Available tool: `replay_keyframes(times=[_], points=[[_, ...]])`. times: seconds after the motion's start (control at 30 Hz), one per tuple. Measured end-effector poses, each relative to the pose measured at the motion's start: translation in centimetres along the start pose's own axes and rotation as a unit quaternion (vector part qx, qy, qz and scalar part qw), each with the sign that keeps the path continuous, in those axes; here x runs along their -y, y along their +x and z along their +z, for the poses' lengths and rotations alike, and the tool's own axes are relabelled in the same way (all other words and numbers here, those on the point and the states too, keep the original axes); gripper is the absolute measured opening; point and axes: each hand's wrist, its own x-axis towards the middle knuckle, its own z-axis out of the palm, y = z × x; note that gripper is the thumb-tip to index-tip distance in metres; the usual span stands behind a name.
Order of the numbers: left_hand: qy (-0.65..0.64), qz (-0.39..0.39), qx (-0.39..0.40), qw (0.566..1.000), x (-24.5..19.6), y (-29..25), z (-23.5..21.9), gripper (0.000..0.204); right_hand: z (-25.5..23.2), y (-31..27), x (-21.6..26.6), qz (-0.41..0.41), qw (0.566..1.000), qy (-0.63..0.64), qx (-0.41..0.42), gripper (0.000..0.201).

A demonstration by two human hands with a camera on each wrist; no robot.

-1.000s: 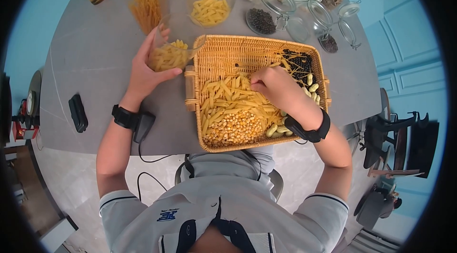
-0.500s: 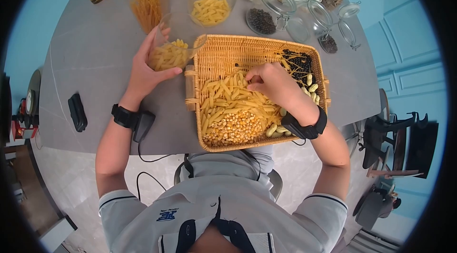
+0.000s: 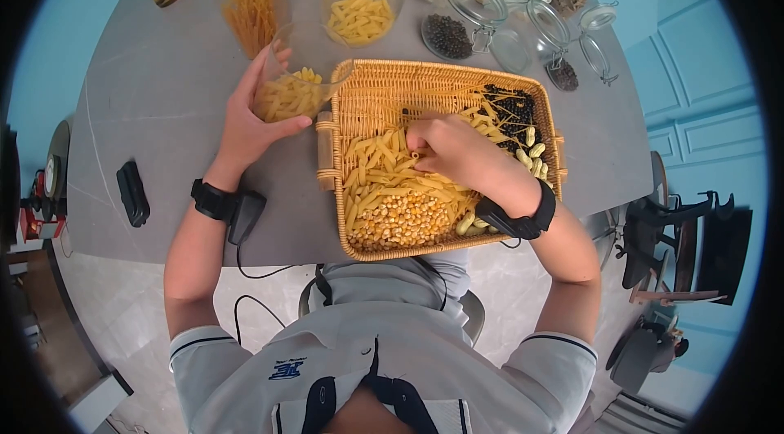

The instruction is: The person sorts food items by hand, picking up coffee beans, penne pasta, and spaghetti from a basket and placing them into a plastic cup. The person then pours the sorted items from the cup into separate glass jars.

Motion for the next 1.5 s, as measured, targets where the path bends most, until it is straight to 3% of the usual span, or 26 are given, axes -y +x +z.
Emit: replay_keyframes(times=[0.1,0.2,0.3,0.7,1.0,1.13,1.23,1.37,1.5], points=[[0.0,-0.001,-0.001,1.0,0.0,0.0,0.0,0.105,0.2,0.1,-0.3,-0.024,1.0,-0.008,-0.011,0.025],[-0.001,0.001,-0.001,1.0,0.0,0.0,0.0,0.104,-0.3,0.2,-0.4,0.015,0.999,0.028,0.036,0.025],[-0.004,0.003,-0.001,1.0,-0.1,-0.1,0.0,0.104,0.1,0.1,-1.2,-0.033,0.999,0.037,0.008,0.026],[0.008,0.008,0.002,1.0,-0.1,0.0,-0.1,0.105,-0.9,-0.2,0.4,-0.021,0.999,-0.031,0.036,0.019],[-0.006,0.013,-0.024,1.0,0.5,-0.1,0.1,0.102,-1.0,-0.2,-0.9,-0.073,0.997,-0.017,-0.006,0.019],[-0.013,0.011,-0.023,1.0,0.5,-0.1,0.1,0.102,-2.4,-0.3,-2.3,0.0,0.993,0.115,-0.031,0.017],[-0.015,0.011,-0.022,1.0,0.5,-0.1,0.1,0.102,-3.7,0.2,-3.3,0.086,0.948,0.306,-0.015,0.008],[-0.017,0.01,-0.023,1.0,0.3,0.0,0.2,0.102,-5.2,1.6,-3.8,0.1,0.897,0.424,-0.077,0.014],[-0.001,0.008,-0.008,1.0,0.2,0.0,0.0,0.104,-6.9,3.7,-0.7,0.017,0.857,0.508,-0.084,0.016]])
